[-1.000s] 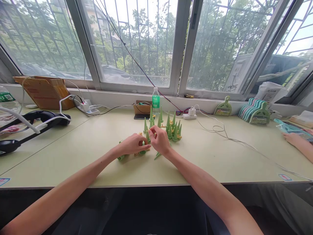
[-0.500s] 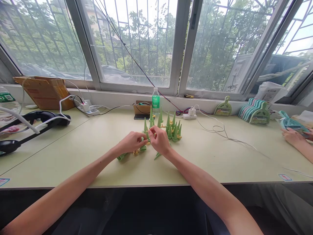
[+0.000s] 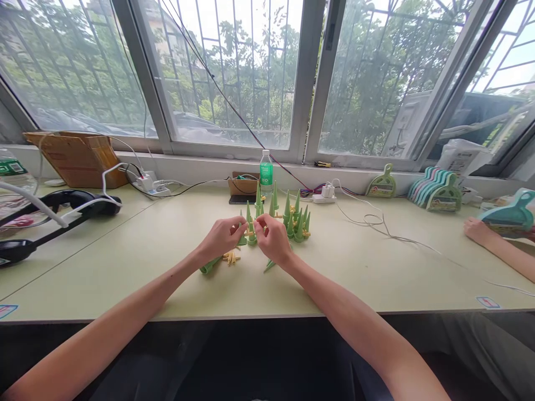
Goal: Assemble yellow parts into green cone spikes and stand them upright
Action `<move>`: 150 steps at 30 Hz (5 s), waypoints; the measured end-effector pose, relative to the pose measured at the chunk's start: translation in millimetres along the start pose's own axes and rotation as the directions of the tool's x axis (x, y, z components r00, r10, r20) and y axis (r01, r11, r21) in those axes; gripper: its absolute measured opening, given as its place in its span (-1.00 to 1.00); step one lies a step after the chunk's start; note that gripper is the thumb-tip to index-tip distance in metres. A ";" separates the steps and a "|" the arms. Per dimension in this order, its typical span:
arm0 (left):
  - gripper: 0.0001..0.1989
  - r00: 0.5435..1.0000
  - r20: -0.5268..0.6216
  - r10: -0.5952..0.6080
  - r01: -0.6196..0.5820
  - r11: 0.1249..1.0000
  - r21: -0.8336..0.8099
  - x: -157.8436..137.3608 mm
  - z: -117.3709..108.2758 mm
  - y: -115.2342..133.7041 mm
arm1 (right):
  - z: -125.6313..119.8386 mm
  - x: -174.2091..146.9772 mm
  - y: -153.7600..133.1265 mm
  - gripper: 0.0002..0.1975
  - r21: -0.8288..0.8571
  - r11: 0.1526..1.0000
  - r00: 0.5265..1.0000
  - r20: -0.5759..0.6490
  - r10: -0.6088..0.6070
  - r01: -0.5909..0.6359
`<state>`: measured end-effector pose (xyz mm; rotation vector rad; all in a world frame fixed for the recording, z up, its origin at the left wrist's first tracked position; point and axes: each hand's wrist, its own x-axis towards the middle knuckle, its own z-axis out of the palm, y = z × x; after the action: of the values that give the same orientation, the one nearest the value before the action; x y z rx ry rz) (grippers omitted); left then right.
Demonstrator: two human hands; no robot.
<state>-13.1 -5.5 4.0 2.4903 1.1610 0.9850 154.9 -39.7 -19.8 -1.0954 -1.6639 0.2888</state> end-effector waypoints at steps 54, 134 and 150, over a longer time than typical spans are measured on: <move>-0.75 0.986 -0.164 0.032 -0.057 0.987 -0.149 1.0 2.6 0.2 | 0.7 -1.2 2.9 -0.71 0.093 0.996 0.987 0.159 -0.013 -0.001; -0.69 0.986 -0.166 0.006 -0.037 0.982 -0.184 1.5 2.5 0.3 | 0.6 -1.7 3.6 -0.68 0.219 0.974 0.985 0.172 0.020 -0.058; -0.68 0.985 -0.167 0.047 -0.076 0.982 -0.172 1.4 4.5 -2.3 | 1.2 -0.2 4.7 -0.59 0.166 0.983 0.987 0.151 0.053 -0.079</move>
<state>-10.9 -2.5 0.3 2.3540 0.9944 1.2703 156.3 -36.9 -23.5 -1.0209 -1.6986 0.5572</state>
